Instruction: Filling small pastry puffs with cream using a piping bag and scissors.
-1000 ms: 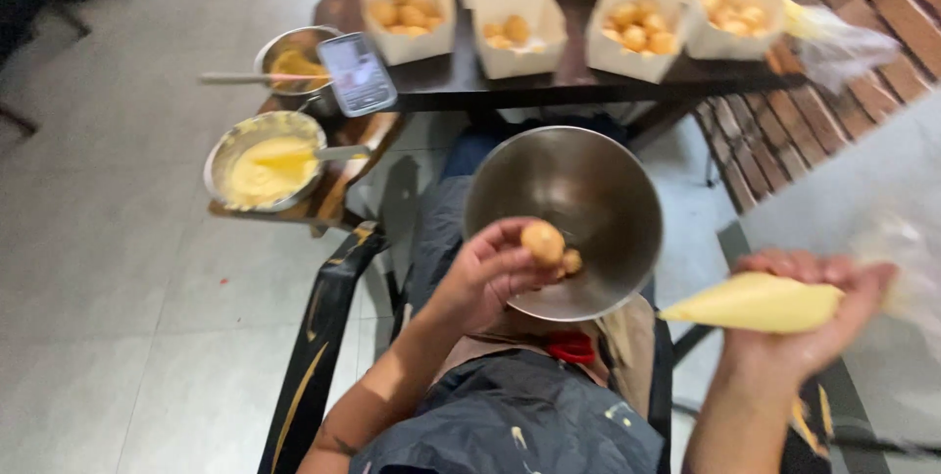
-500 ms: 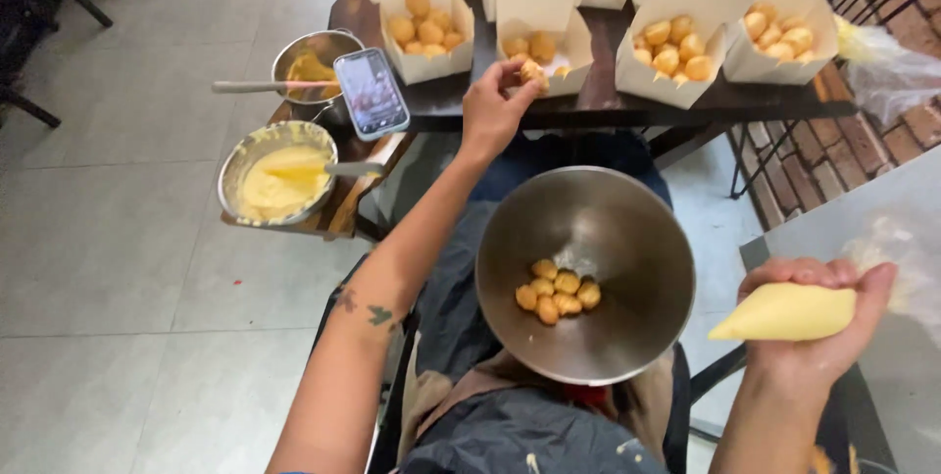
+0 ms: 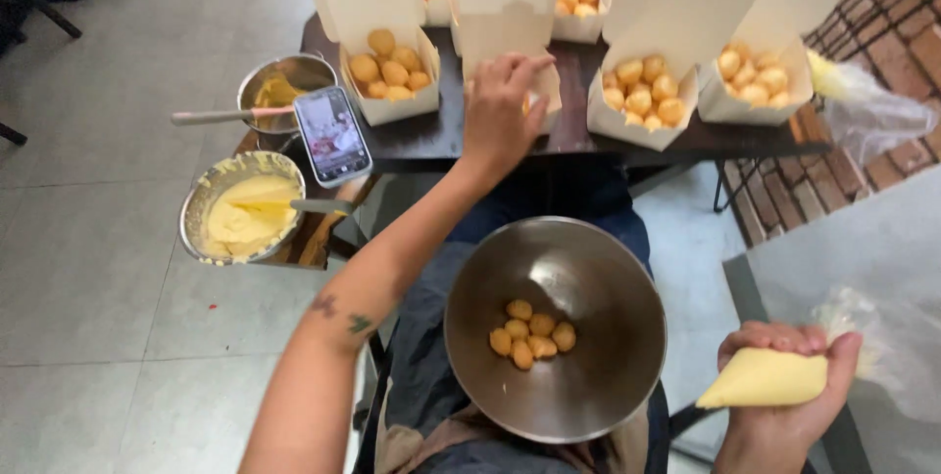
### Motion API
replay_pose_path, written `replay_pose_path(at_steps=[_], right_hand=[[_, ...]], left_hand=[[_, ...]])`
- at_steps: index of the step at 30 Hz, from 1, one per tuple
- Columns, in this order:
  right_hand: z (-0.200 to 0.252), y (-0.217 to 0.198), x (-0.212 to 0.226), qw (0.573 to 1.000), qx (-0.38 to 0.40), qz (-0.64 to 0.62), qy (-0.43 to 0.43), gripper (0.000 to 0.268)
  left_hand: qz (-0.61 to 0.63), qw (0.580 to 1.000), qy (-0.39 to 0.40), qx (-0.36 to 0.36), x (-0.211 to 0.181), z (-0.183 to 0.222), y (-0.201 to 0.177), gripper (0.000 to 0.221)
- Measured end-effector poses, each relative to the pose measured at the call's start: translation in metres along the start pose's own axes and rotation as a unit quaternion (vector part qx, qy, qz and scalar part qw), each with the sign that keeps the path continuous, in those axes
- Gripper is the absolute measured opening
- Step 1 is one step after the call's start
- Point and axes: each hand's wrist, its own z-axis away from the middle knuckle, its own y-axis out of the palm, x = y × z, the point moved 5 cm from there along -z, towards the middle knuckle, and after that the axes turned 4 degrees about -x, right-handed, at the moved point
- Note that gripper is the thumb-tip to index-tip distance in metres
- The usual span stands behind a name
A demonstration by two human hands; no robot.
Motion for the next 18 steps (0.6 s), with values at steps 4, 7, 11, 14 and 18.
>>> replay_pose_path(at_steps=[4, 7, 11, 14, 18], right_hand=[[0.011, -0.004, 0.011, 1.0, 0.021, 0.016, -0.011, 0.057], [0.029, -0.005, 0.019, 1.0, -0.006, 0.011, -0.007, 0.054], [0.045, -0.014, 0.031, 0.996, 0.06, -0.039, 0.045, 0.056], [0.059, -0.028, 0.044, 0.995, 0.088, -0.041, 0.031, 0.053], [0.074, -0.028, 0.055, 0.992, 0.119, -0.027, 0.026, 0.054]], left_hand=[[0.124, 0.987, 0.029, 0.098, -0.046, 0.073, -0.021, 0.029], [0.203, 0.929, 0.054, 0.305, -0.083, 0.125, -0.027, 0.017], [0.101, 0.804, 0.056, 0.584, -0.122, 0.18, -0.058, 0.02], [0.088, 0.733, 0.107, 0.666, -0.128, 0.226, -0.102, 0.024], [-0.041, 0.696, 0.139, 0.703, -0.096, 0.309, -0.121, 0.021]])
